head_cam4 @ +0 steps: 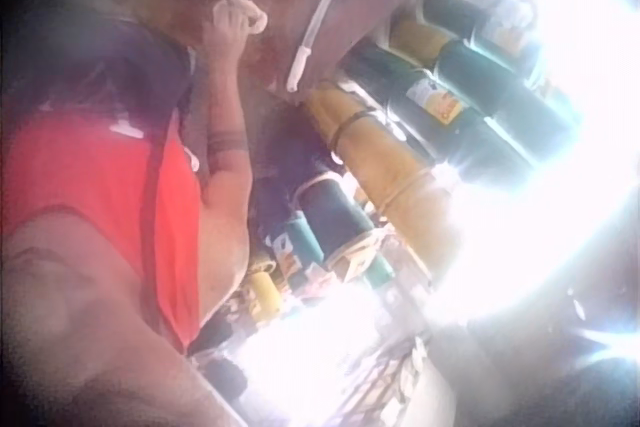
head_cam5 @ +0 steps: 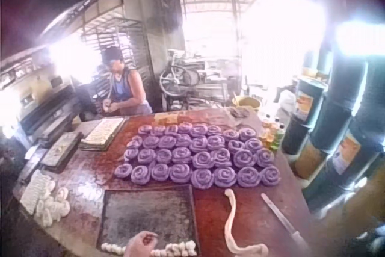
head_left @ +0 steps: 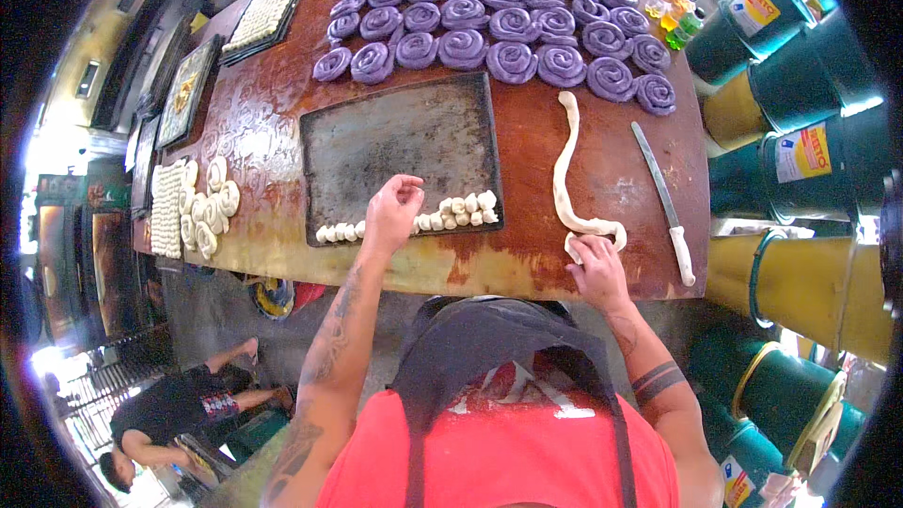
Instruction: The person sets a tray of dough balls aside, then pulls coiled dough apart, pinches off small pieces of dough by hand, and arranges them in rows on a baking sheet.
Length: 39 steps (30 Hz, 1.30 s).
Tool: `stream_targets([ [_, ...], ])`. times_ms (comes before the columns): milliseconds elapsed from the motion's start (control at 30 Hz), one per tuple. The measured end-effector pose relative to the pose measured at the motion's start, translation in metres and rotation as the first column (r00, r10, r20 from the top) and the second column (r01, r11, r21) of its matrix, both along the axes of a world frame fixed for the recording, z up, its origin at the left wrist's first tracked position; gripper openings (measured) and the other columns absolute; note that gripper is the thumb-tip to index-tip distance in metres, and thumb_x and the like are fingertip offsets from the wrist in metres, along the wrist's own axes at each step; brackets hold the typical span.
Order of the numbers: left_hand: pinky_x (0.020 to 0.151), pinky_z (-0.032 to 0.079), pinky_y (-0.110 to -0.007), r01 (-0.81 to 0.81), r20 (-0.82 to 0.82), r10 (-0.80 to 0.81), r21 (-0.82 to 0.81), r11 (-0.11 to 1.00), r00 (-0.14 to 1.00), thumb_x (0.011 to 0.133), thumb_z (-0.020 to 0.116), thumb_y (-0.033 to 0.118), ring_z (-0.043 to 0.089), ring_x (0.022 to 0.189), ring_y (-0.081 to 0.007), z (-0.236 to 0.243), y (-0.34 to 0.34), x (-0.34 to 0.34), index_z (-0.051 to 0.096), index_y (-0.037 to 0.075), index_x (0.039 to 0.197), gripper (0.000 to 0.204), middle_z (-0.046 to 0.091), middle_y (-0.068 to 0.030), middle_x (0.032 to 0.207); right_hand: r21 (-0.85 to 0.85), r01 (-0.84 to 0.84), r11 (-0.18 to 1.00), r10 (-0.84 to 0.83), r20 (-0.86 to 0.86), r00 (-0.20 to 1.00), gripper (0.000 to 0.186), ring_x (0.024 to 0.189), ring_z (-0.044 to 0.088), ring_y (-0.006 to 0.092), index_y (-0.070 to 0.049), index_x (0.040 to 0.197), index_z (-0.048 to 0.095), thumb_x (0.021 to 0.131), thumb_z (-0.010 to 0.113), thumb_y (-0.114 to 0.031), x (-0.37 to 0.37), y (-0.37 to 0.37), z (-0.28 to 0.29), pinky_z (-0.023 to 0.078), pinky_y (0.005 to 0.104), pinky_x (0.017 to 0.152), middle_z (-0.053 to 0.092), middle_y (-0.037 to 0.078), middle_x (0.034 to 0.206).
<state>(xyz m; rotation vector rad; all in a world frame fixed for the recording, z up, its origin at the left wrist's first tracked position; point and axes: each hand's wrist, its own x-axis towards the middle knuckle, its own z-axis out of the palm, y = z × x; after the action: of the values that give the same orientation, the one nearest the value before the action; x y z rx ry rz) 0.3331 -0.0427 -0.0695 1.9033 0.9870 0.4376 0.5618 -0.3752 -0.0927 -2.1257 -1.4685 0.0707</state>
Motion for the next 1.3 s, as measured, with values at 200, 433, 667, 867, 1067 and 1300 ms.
stream_targets([
  [200, 0.087, 0.057, -0.04, 0.311, -0.511, -0.138, 0.271, 0.911, 0.848, 0.088, 0.074, 0.03, 0.073, 0.097, -0.0301, -0.017, -0.005, 0.014, 0.073, 0.006, 0.115, 0.036, 0.077, -0.015, 0.102, -0.18, 0.151, 0.972, -0.209, -0.375, 0.903, 0.022, 0.078, 0.067, 0.0316, -0.006, 0.109, 0.069, 0.093, 0.069, -0.022, 0.044, 0.024, 0.006, 0.055, 0.0418, 0.072, 0.07, 0.011, 0.089],
  [433, 0.094, 0.055, -0.041, 0.171, -0.429, -0.155, -0.002, 0.985, 0.89, 0.086, 0.075, 0.035, 0.072, 0.104, -0.0283, -0.028, 0.0, 0.015, 0.076, 0.009, 0.108, 0.034, 0.078, -0.0107, 0.097, 0.129, 0.456, 0.88, 0.27, -0.927, -0.259, 0.02, 0.049, 0.038, 0.0086, -0.014, 0.103, 0.06, 0.101, 0.064, -0.033, 0.091, 0.005, 0.079, 0.03, 0.028, 0.04, 0.051, -0.001, 0.07],
  [667, 0.082, 0.057, -0.033, -0.009, 0.128, 0.02, -0.089, 0.996, 0.992, 0.093, 0.069, 0.011, 0.07, 0.09, -0.0176, 0.007, -0.045, 0.08, 0.071, 0.003, 0.112, 0.021, 0.075, -0.0108, 0.099, -0.057, 0.118, 0.991, -0.128, -0.583, 0.802, 0.012, 0.07, 0.061, 0.0214, -0.007, 0.097, 0.063, 0.094, 0.069, -0.017, 0.044, 0.059, 0.029, 0.053, 0.0312, 0.068, 0.065, 0.006, 0.083],
  [867, 0.086, 0.056, -0.04, 0.483, 0.224, -0.545, 0.278, 0.83, 0.808, 0.091, 0.071, 0.012, 0.069, 0.091, -0.0313, 0.068, -0.119, 0.129, 0.073, 0.003, 0.109, 0.02, 0.07, -0.0147, 0.096, -0.225, 0.15, 0.963, -0.249, -0.954, 0.168, 0.006, 0.081, 0.056, 0.0072, -0.005, 0.099, 0.066, 0.093, 0.069, -0.003, 0.013, 0.087, 0.049, 0.048, 0.0266, 0.067, 0.062, -0.001, 0.091],
  [1067, 0.088, 0.056, -0.038, 0.221, 0.093, -0.212, -0.099, 0.97, 0.973, 0.09, 0.076, 0.017, 0.072, 0.098, -0.0261, 0.04, -0.112, 0.104, 0.074, 0.003, 0.114, 0.028, 0.074, -0.0146, 0.102, 0.052, 0.085, 0.995, -0.025, -0.696, 0.717, 0.019, 0.091, 0.068, 0.0315, -0.002, 0.104, 0.064, 0.088, 0.071, -0.008, -0.004, 0.095, 0.061, 0.055, 0.0413, 0.085, 0.069, 0.018, 0.093],
  [1300, 0.078, 0.055, -0.032, 0.215, 0.055, -0.221, -0.54, 0.813, 0.974, 0.088, 0.079, 0.03, 0.067, 0.084, -0.0146, 0.037, -0.094, 0.085, 0.076, 0.001, 0.11, 0.036, 0.076, -0.0099, 0.094, -0.031, -0.039, 0.999, 0.013, -0.596, 0.803, 0.017, 0.073, 0.065, 0.0226, 0.001, 0.098, 0.066, 0.082, 0.072, 0.0, -0.006, 0.103, 0.045, 0.052, 0.0362, 0.067, 0.068, 0.013, 0.08],
])
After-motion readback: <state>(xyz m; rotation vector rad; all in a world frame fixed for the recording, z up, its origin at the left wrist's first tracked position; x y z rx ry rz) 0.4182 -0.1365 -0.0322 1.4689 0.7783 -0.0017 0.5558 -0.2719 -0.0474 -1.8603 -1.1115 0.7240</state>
